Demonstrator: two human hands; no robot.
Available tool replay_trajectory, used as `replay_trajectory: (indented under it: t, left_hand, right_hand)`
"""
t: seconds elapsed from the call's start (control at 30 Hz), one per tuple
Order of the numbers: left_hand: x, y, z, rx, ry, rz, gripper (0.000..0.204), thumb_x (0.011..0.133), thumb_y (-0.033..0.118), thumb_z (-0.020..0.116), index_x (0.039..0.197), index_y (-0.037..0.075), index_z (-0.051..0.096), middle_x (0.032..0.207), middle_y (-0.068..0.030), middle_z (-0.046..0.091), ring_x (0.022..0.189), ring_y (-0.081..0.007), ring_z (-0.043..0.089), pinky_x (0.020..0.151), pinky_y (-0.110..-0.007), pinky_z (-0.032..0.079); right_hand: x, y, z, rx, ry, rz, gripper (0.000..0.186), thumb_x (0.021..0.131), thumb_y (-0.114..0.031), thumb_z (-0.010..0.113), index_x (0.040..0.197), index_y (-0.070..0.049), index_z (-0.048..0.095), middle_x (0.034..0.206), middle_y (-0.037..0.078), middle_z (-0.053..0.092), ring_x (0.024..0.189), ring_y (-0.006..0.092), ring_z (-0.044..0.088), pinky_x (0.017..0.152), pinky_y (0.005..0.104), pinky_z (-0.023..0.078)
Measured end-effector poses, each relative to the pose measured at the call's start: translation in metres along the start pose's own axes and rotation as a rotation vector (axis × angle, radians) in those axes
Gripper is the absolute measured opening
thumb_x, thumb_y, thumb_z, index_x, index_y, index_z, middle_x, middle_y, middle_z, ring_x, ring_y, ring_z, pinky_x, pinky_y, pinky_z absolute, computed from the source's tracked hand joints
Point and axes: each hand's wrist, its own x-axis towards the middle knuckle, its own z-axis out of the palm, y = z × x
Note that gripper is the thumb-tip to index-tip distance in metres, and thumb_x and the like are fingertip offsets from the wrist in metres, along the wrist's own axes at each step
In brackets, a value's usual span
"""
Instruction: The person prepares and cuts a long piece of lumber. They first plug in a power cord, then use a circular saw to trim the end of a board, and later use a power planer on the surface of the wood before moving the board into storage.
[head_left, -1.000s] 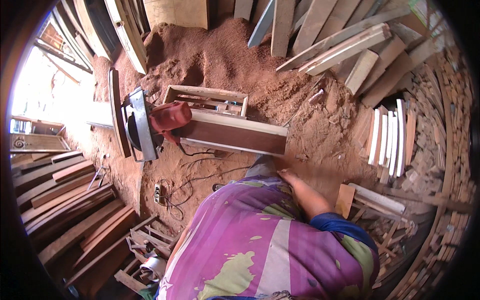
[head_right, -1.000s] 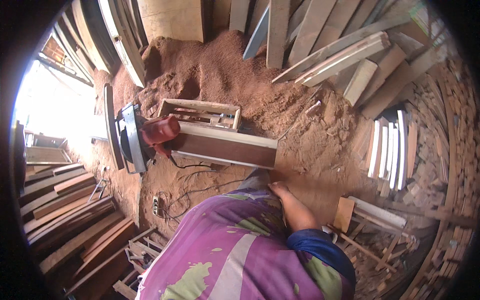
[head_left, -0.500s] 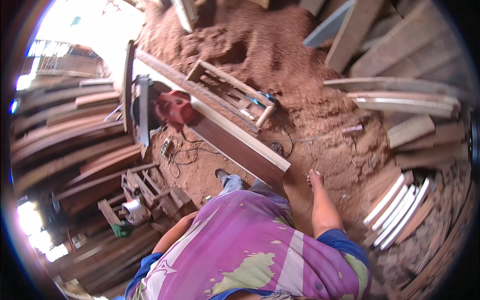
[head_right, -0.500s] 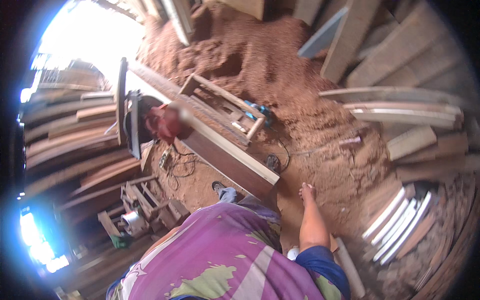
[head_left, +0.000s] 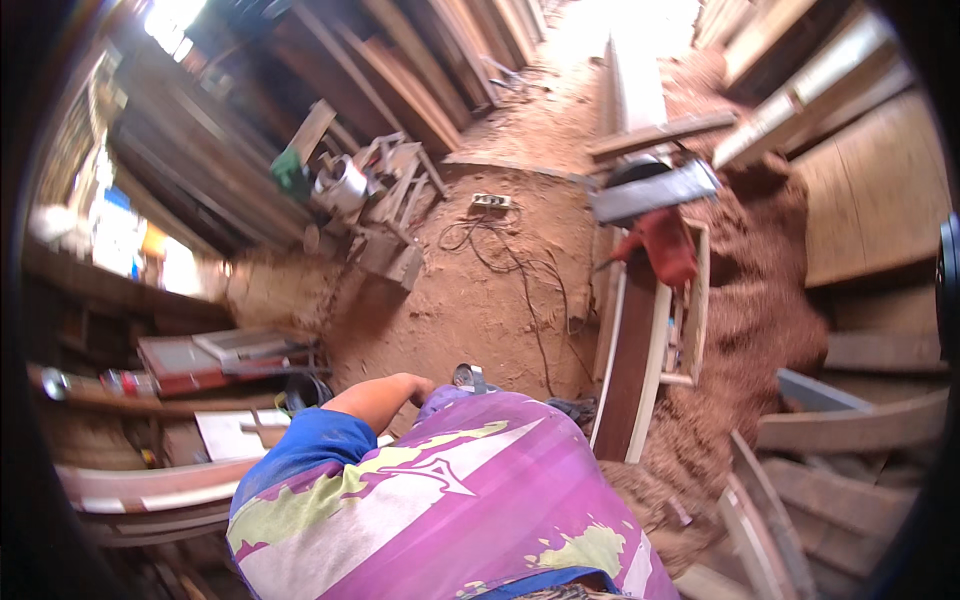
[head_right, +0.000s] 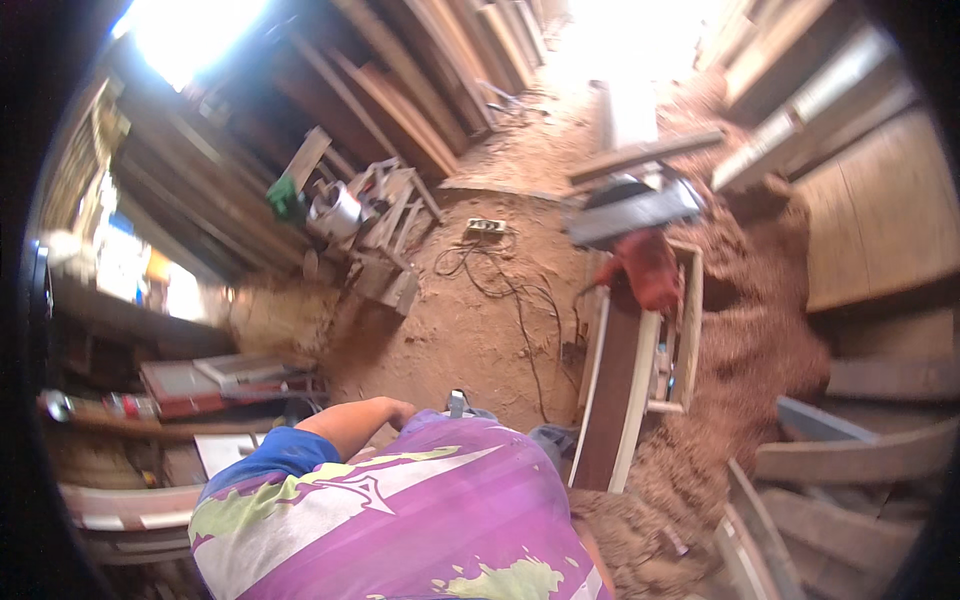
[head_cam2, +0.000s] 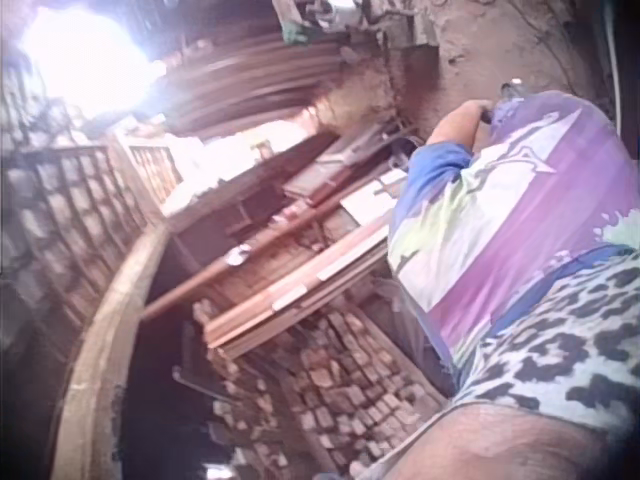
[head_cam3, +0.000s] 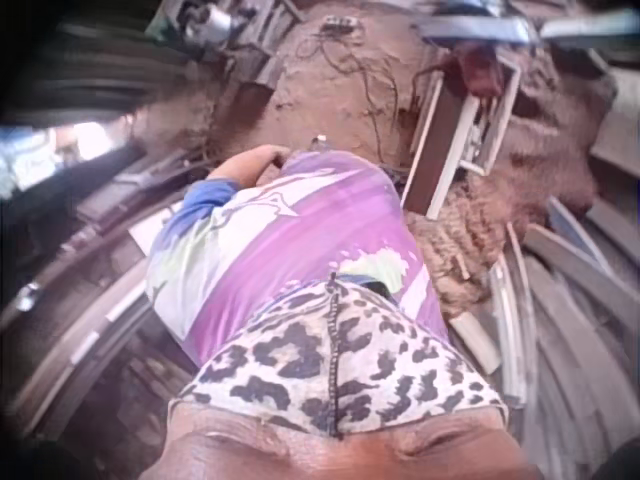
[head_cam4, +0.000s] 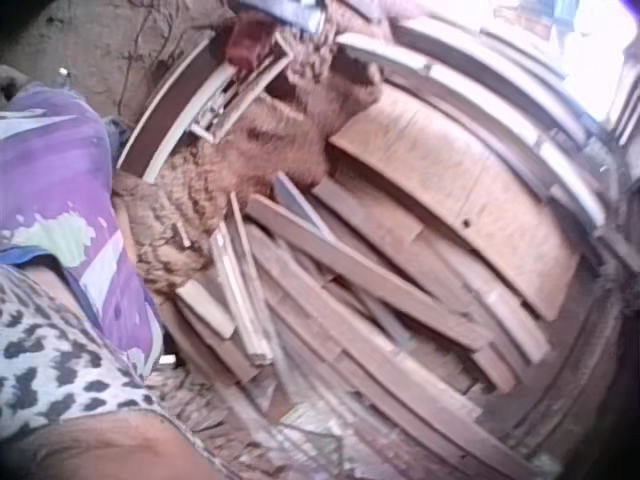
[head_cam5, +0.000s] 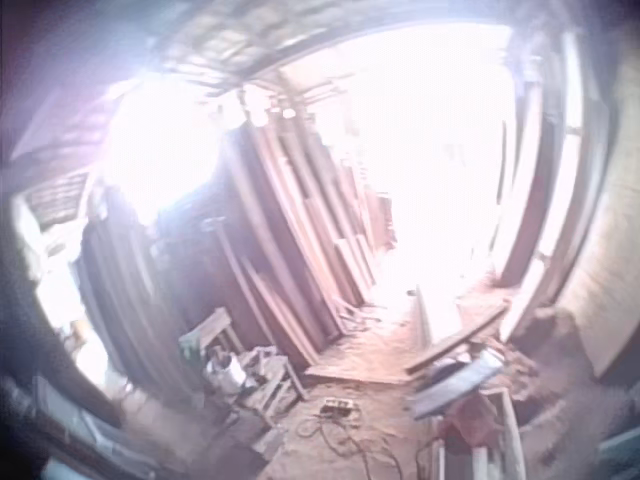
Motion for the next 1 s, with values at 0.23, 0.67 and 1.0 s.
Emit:
replay_trajectory:
  t: [0.23,0.67,1.0]
  left_hand:
    - [0.009,-0.077,0.137,-1.014,0.376,-0.258,0.025,0.075,0.031,0.070,0.089,0.011,0.074,0.086,-0.0071,0.069,0.078,-0.0207,0.062,0.070,-0.036,0.050]
    - [0.002,-0.183,0.215,-2.004,1.138,-0.212,0.017,0.085,0.023,0.064,0.093,0.009,0.066,0.074,0.0006,0.062,0.062,-0.0102,0.055,0.055,-0.029,0.047]
    - [-0.003,-0.197,0.318,-2.348,0.986,-0.453,0.017,0.088,0.026,0.060,0.075,0.016,0.057,0.060,0.0037,0.051,0.048,-0.0096,0.047,0.040,-0.028,0.034]
  right_hand:
    - [-0.003,-0.095,0.068,-0.807,0.106,-0.243,0.023,0.092,-0.026,0.049,0.081,-0.010,0.061,0.067,0.007,0.062,0.058,0.0231,0.061,0.052,0.0392,0.047]
    - [0.061,-0.301,0.283,-2.286,0.095,-0.778,0.017,0.077,-0.024,0.065,0.087,-0.010,0.063,0.076,0.010,0.069,0.073,0.0261,0.069,0.064,0.0394,0.054]
    - [0.104,-0.465,0.645,-0.525,-0.260,-0.255,0.023,0.094,-0.030,0.055,0.085,-0.009,0.059,0.069,0.004,0.055,0.061,0.0161,0.053,0.055,0.0299,0.044]
